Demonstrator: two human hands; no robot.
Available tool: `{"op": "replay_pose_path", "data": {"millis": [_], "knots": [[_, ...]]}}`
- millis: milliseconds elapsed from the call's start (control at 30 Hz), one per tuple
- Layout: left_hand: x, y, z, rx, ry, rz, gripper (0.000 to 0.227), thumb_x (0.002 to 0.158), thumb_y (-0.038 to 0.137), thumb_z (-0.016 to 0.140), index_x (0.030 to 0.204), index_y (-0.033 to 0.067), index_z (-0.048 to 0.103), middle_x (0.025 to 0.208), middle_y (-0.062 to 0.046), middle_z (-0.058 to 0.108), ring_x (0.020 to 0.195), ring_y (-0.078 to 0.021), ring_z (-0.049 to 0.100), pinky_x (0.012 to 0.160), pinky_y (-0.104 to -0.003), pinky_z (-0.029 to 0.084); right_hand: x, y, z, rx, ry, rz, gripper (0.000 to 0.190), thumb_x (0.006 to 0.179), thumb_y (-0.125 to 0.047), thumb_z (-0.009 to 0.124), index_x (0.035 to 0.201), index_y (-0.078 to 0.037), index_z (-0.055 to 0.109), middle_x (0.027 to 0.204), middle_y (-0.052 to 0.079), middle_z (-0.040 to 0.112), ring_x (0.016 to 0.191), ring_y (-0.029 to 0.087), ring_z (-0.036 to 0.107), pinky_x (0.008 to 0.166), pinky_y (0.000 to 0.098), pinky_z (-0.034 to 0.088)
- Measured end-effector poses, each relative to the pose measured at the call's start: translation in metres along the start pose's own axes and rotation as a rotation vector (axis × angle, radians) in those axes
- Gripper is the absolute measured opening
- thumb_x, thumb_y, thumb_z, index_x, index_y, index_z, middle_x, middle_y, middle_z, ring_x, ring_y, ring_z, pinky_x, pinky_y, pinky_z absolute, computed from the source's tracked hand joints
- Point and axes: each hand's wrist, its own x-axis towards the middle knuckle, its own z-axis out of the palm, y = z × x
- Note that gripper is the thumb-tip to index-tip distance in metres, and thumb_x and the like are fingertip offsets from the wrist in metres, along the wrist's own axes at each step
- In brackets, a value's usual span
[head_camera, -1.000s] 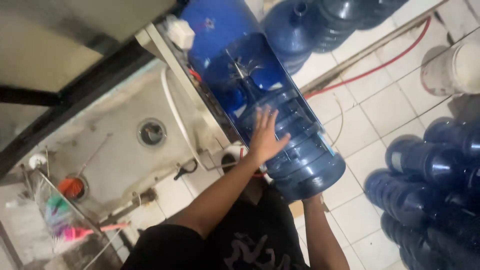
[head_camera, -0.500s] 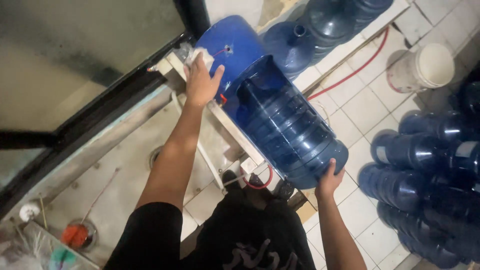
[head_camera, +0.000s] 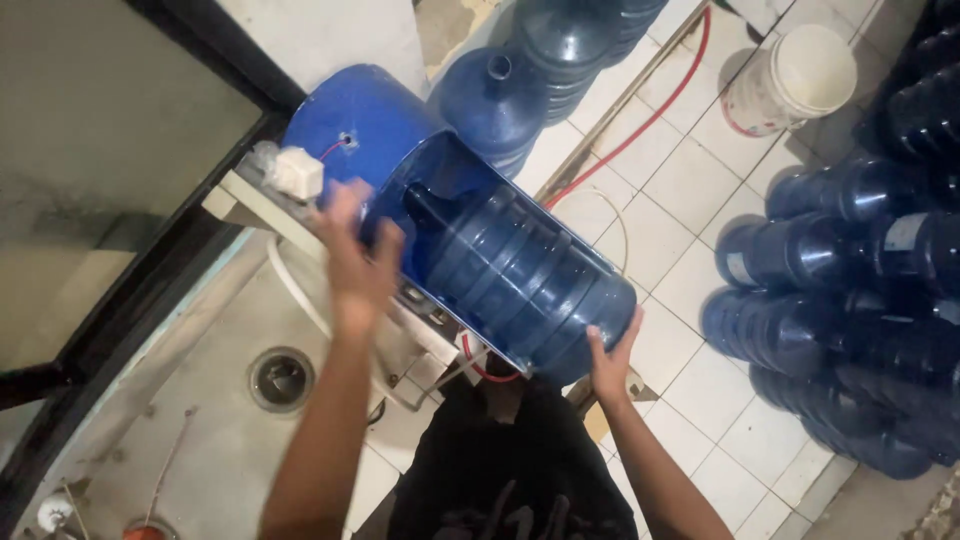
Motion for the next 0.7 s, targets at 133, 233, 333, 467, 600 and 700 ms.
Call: {"op": "replay_pose_path", "data": {"millis": [133, 233, 333, 467, 600, 700], "knots": [[-0.073, 0.039, 0.044, 0.329, -0.317, -0.008, 0.045, 0.091, 0.033, 0.071, 0.124, 0.0037, 0.063, 0.141, -0.017, 0.061, 0.147, -0.0379, 0.044, 0.126, -0.058, 0.021, 0.035, 0.012, -0.009, 0.374, -0.104, 0.25, 0.089, 0.096, -0.031, 0.067, 0.162, -0.001, 0.016, 0.161, 0.025, 0.033, 0.145, 0.033, 0.037, 0.119, 0.0395, 0.032], [-0.104, 0.026, 0.066, 0.446, -0.491, 0.032, 0.051, 0.091, 0.041, 0.07, 0.125, 0.0023, 0.064, 0.142, -0.018, 0.06, 0.145, -0.0379, 0.044, 0.122, -0.059, 0.022, 0.091, 0.042, -0.013, 0.593, -0.126, 0.669, 0.064, 0.1, -0.035, 0.061, 0.149, 0.001, 0.042, 0.143, 0.019, 0.053, 0.13, 0.032, 0.053, 0.113, 0.0427, 0.041], [-0.109, 0.017, 0.076, 0.586, -0.553, 0.098, 0.053, 0.091, 0.046, 0.067, 0.124, 0.0033, 0.067, 0.139, -0.013, 0.063, 0.144, -0.0319, 0.046, 0.123, -0.059, 0.022, 0.137, 0.08, -0.007, 0.794, -0.191, 1.114, 0.055, 0.1, -0.048, 0.052, 0.132, -0.002, 0.06, 0.12, 0.015, 0.067, 0.109, 0.031, 0.064, 0.099, 0.0457, 0.05], [-0.105, 0.022, 0.077, 0.538, -0.535, 0.058, 0.057, 0.088, 0.049, 0.067, 0.123, 0.0044, 0.069, 0.137, -0.012, 0.065, 0.145, -0.0314, 0.045, 0.123, -0.059, 0.022, 0.108, 0.135, 0.003, 1.154, -0.35, 1.086, 0.055, 0.097, -0.053, 0.047, 0.124, -0.009, 0.065, 0.111, 0.01, 0.07, 0.101, 0.027, 0.067, 0.087, 0.0472, 0.057], [-0.102, 0.03, 0.078, 0.598, -0.557, 0.101, 0.057, 0.085, 0.051, 0.068, 0.12, 0.0057, 0.07, 0.136, -0.011, 0.066, 0.144, -0.031, 0.046, 0.122, -0.062, 0.02, 0.037, 0.133, 0.009, 0.947, -0.282, 1.199, 0.06, 0.103, -0.057, 0.049, 0.127, -0.004, 0.066, 0.118, 0.011, 0.067, 0.104, 0.027, 0.065, 0.083, 0.0436, 0.054], [-0.099, 0.033, 0.077, 0.606, -0.581, 0.077, 0.058, 0.085, 0.053, 0.069, 0.118, 0.0061, 0.072, 0.134, -0.01, 0.066, 0.144, -0.0309, 0.046, 0.122, -0.062, 0.019, 0.027, 0.088, 0.022, 1.04, -0.862, -0.312, 0.092, 0.078, -0.059, 0.082, 0.14, 0.001, 0.05, 0.14, 0.017, 0.053, 0.127, 0.032, 0.051, 0.103, 0.0469, 0.043]]}}
